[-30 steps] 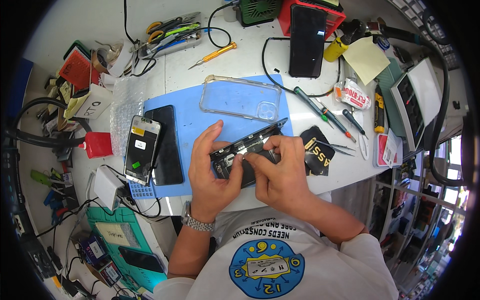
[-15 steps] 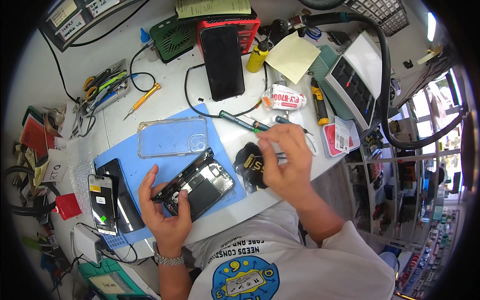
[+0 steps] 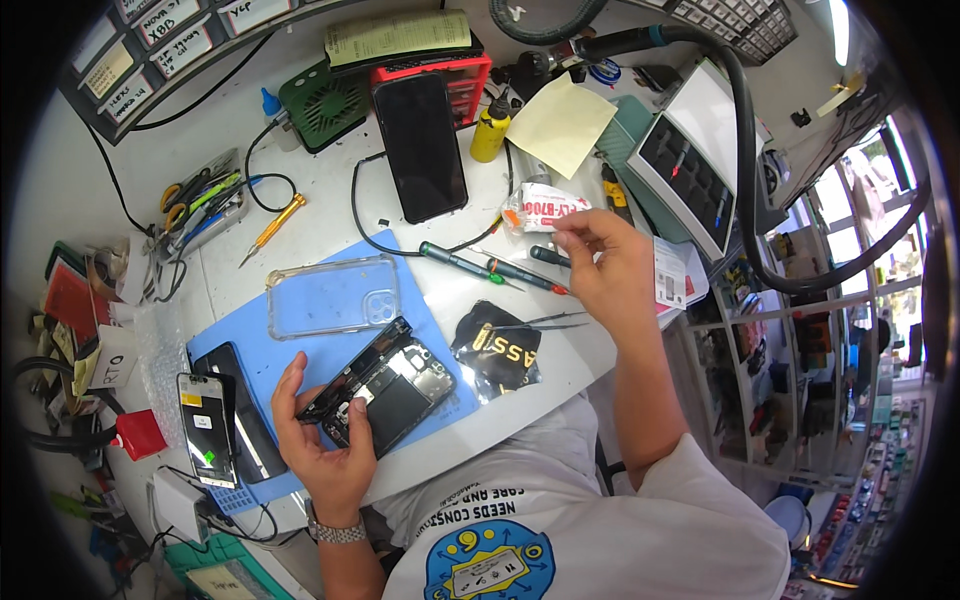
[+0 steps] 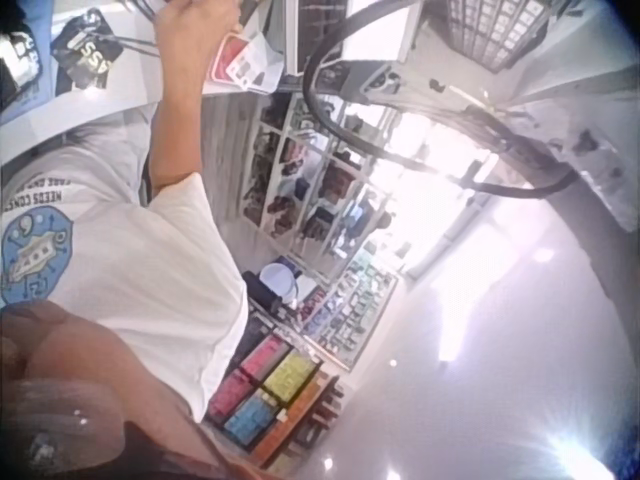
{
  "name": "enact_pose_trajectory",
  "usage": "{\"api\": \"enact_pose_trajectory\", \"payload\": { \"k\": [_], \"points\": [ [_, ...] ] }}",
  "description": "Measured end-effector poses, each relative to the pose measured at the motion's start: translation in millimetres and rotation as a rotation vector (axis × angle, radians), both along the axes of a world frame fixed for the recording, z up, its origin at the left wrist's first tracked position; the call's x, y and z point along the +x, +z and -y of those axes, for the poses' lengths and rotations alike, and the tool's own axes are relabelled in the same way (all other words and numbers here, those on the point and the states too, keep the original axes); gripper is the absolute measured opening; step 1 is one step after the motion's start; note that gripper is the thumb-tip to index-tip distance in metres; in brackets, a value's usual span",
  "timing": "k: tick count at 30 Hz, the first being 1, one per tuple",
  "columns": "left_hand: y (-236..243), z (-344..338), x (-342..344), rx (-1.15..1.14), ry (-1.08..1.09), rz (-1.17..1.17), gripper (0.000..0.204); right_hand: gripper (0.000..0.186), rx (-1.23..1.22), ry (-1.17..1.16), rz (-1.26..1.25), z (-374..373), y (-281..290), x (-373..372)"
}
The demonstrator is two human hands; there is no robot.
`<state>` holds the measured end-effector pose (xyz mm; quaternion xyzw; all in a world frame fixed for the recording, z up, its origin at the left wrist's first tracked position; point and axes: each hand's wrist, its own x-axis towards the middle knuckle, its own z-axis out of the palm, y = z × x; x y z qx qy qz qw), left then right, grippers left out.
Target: The person disassembles a smartphone, removes the back cover, and uses a screwdriver to adjust internal components. They then reassemble the device, securing the back cover and tightening screws.
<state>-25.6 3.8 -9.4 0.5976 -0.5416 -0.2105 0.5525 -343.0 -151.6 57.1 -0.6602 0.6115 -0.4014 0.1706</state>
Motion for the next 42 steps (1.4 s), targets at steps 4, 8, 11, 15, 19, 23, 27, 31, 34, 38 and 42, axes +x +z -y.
{"api": "enact_pose_trajectory", "payload": {
  "k": [4, 8, 11, 15, 19, 23, 27, 31, 34, 38, 42],
  "points": [
    [1, 0, 0, 0.009, 0.012, 0.009, 0.075, 0.009, 0.018, -0.051, 0.048, 11, 4, -15],
    [2, -1, 0, 0.019, 0.008, 0.001, 0.076, 0.009, 0.06, -0.064, -0.047, 12, 16, -29],
    [2, -1, -1, 0.018, 0.002, -0.005, 0.076, 0.007, 0.094, -0.039, -0.048, 10, 15, -39],
    [2, 0, -1, 0.008, -0.001, -0.014, 0.076, 0.014, 0.228, 0.008, -0.148, 6, 20, -41],
    [3, -1, -1, 0.012, -0.004, -0.02, 0.076, 0.022, 0.308, 0.116, -0.25, 3, 14, -38],
    [3, 0, -1, 0.013, -0.002, -0.024, 0.075, 0.026, 0.386, 0.099, -0.207, 7, 0, -42],
    [3, 0, -1, 0.02, 0.001, 0.017, 0.075, 0.022, 0.329, 0.065, 0.421, 12, -4, -48],
    [2, -2, 1, 0.03, -0.001, 0.032, 0.075, 0.025, 0.272, 0.252, 0.948, 14, -14, -51],
    [2, -2, 3, 0.034, -0.025, 0.05, 0.075, 0.034, 0.312, 0.313, 1.07, 12, -16, -42],
    [2, -1, 2, 0.023, -0.031, 0.014, 0.076, 0.047, 0.23, 0.241, 1.024, 8, -19, -20],
    [5, -1, -1, 0.031, -0.005, -0.029, 0.076, 0.056, 0.146, 0.244, 0.917, 2, -11, 0]
  ]
}}
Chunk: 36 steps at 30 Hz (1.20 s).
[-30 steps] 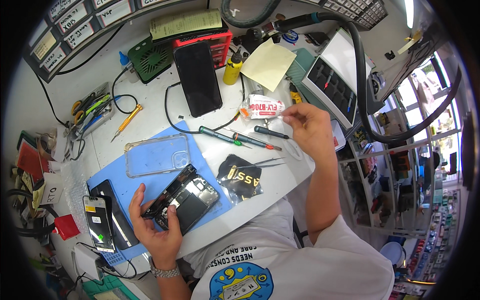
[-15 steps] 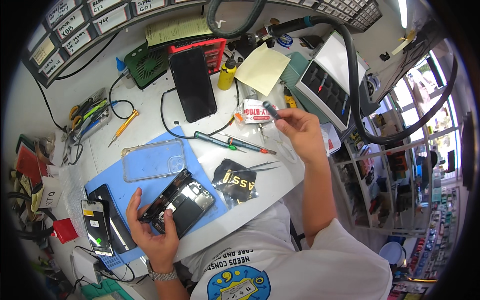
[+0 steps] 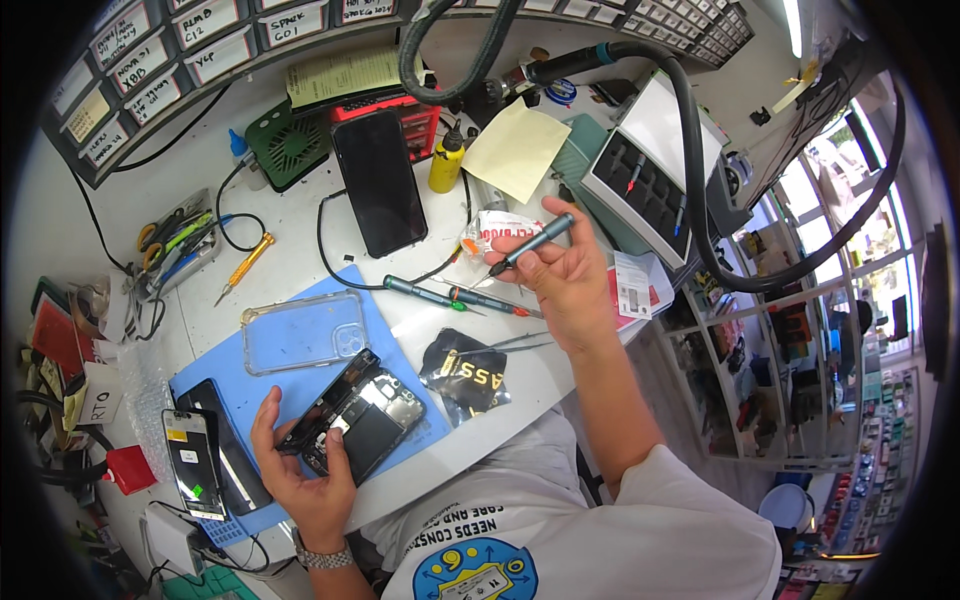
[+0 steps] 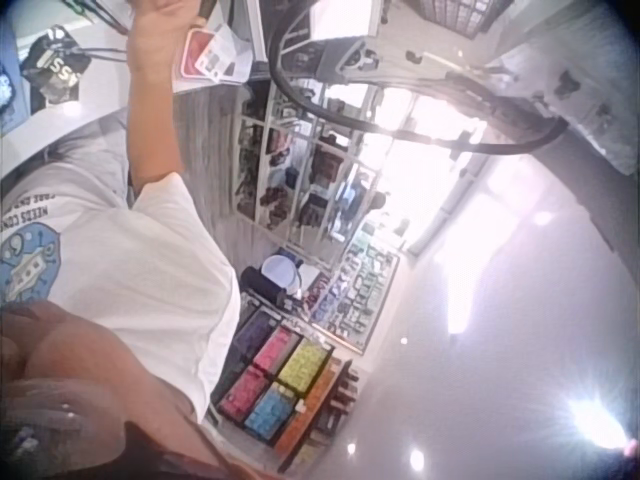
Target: The person disassembles a smartphone, removes the back cover, and uses a screwdriver to adjust internal components. They then reassemble the device, securing the back cover and tightening screws.
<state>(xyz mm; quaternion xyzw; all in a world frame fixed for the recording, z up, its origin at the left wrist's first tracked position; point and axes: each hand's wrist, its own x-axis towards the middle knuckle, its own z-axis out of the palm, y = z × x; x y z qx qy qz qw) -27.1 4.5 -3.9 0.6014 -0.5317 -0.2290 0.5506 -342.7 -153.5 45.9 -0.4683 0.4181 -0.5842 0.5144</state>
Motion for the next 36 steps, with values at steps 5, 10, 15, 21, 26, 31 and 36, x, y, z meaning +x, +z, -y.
{"api": "enact_pose_trajectory", "payload": {
  "k": [5, 10, 15, 21, 26, 31, 36],
  "points": [
    [-3, 1, 0, 0.001, 0.004, 0.024, 0.076, 0.054, 0.031, 0.018, 0.053, -1, 1, 4],
    [-2, -1, 2, -0.01, 0.012, 0.001, 0.074, 0.052, 0.069, 0.003, 0.064, -2, 0, 16],
    [-3, 2, 4, -0.037, 0.007, 0.077, 0.072, 0.053, -0.051, -0.038, -0.061, -3, 3, 39],
    [0, 2, 7, -0.062, 0.004, 0.12, 0.073, 0.061, -0.132, 0.226, -0.01, 21, 4, 108],
    [0, 3, 7, -0.072, 0.013, 0.138, 0.07, 0.058, -0.14, 0.407, -0.087, 44, -9, 154],
    [-2, 3, 8, -0.093, 0.002, 0.13, 0.07, 0.058, -0.09, 0.527, -0.237, 53, -15, 168],
    [-1, 3, 8, -0.097, -0.005, 0.134, 0.07, 0.057, -0.081, 0.503, -0.244, 52, -22, 173]
  ]
}}
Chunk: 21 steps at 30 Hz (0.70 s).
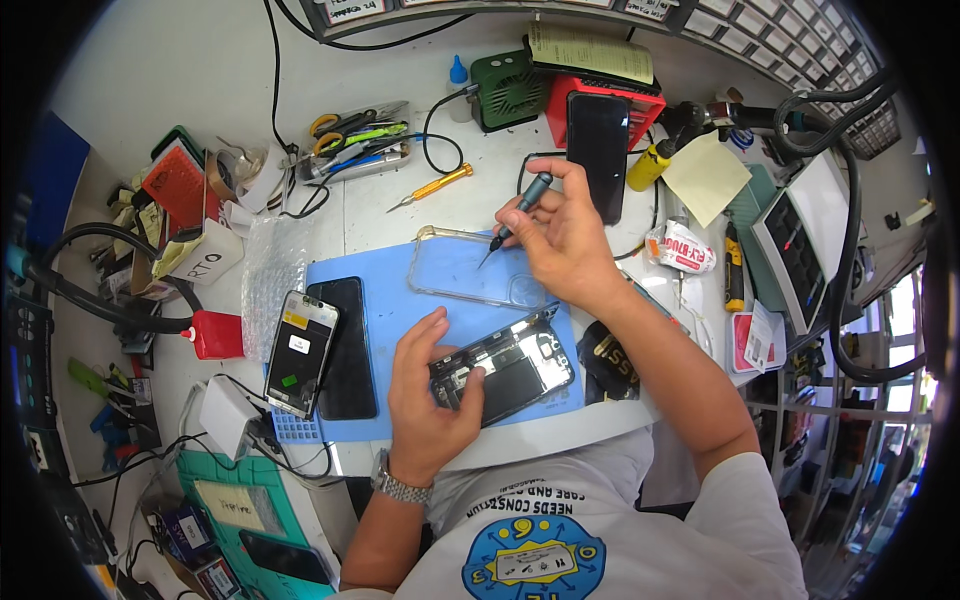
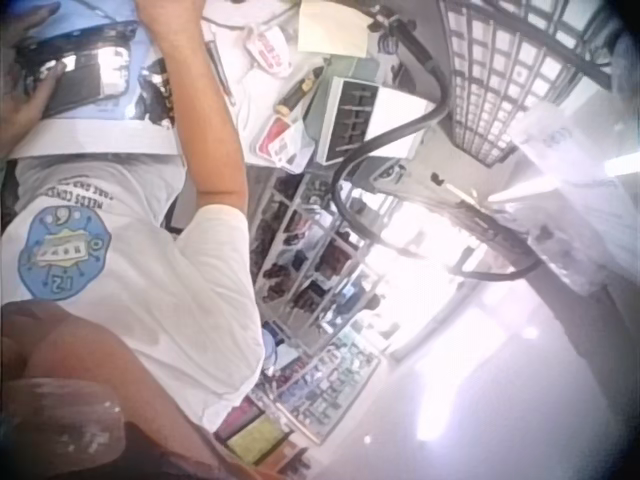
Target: The person disassembles a smartphone, removes the back cover, and uses a screwdriver to adjust internal components. They then reassemble the device, securing the back cover and tightening screws.
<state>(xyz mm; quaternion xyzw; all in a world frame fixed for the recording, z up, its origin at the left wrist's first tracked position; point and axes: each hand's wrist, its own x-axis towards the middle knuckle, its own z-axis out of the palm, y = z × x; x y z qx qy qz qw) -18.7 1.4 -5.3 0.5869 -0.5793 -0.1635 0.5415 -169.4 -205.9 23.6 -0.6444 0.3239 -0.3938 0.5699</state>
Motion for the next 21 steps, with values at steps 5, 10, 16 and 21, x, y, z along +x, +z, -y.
{"api": "enact_pose_trajectory", "payload": {
  "k": [5, 10, 16, 21],
  "points": [
    [1, 0, 0, -0.006, -0.001, 0.009, 0.071, 0.056, -0.015, -0.07, 0.031, 4, -8, 3],
    [2, 1, 0, -0.004, -0.004, 0.012, 0.071, 0.057, -0.008, -0.061, 0.039, 5, -12, 6],
    [2, -1, 0, 0.012, -0.003, -0.004, 0.071, 0.058, -0.018, -0.085, 0.079, 0, -7, 4],
    [-3, 0, 1, 0.0, -0.009, -0.001, 0.072, 0.065, -0.146, -0.247, 0.262, -22, 24, -18]
  ]
}}
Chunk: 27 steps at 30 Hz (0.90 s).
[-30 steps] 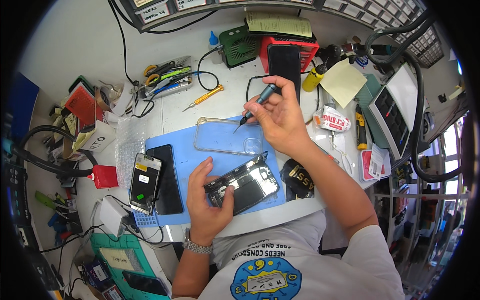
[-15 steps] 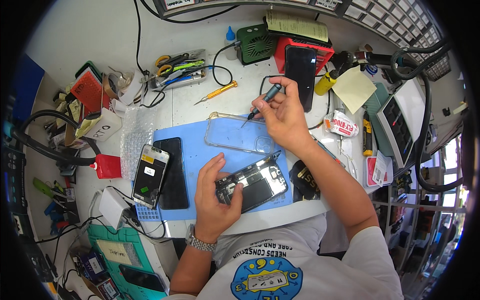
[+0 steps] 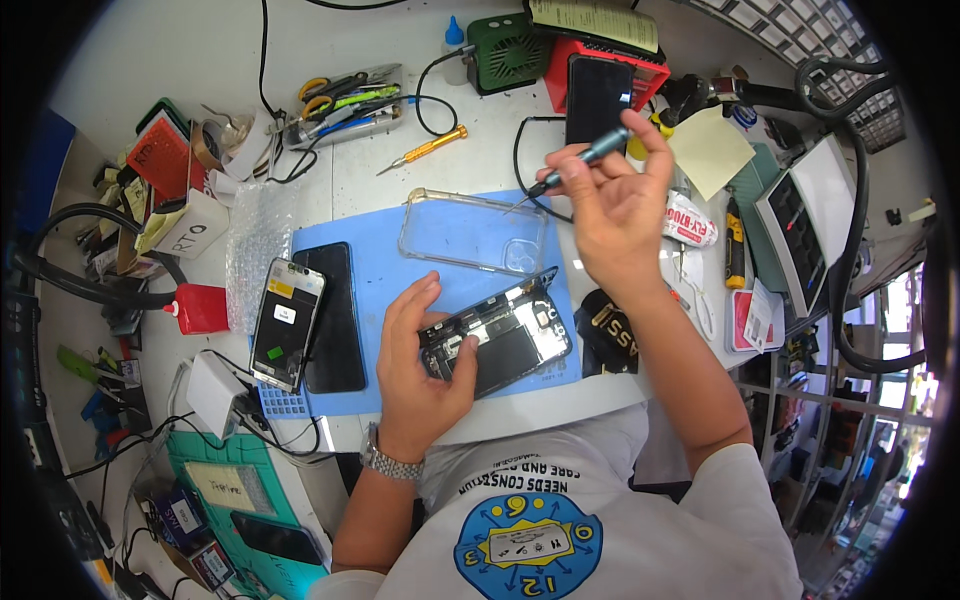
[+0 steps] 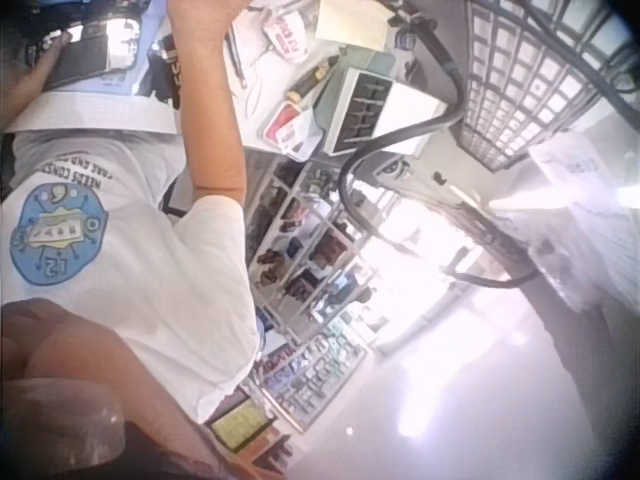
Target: The person disassembles a smartphone, removes the back cover, and uses a screwdriver to adjust internal components. They then reassemble the device, securing the back cover and tightening screws.
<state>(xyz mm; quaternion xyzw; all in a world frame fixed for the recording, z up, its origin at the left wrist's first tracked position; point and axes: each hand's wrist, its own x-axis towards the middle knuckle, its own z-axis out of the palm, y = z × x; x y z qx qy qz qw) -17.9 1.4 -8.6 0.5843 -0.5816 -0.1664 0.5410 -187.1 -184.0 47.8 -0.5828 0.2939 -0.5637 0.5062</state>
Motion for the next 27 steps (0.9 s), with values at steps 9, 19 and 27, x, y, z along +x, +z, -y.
{"api": "enact_pose_trajectory", "payload": {
  "k": [9, 19, 27],
  "points": [
    [0, -4, 1, 0.058, -0.051, -0.036, 0.077, 0.067, -0.02, -0.072, 0.042, -91, -2, -42],
    [3, -3, 1, 0.01, -0.022, 0.024, 0.067, 0.071, 0.004, 0.005, 0.015, -116, -39, -36],
    [13, -1, 2, -0.071, -0.014, 0.071, 0.037, 0.071, -0.047, 0.019, 0.049, -117, -40, -24]
  ]
}}
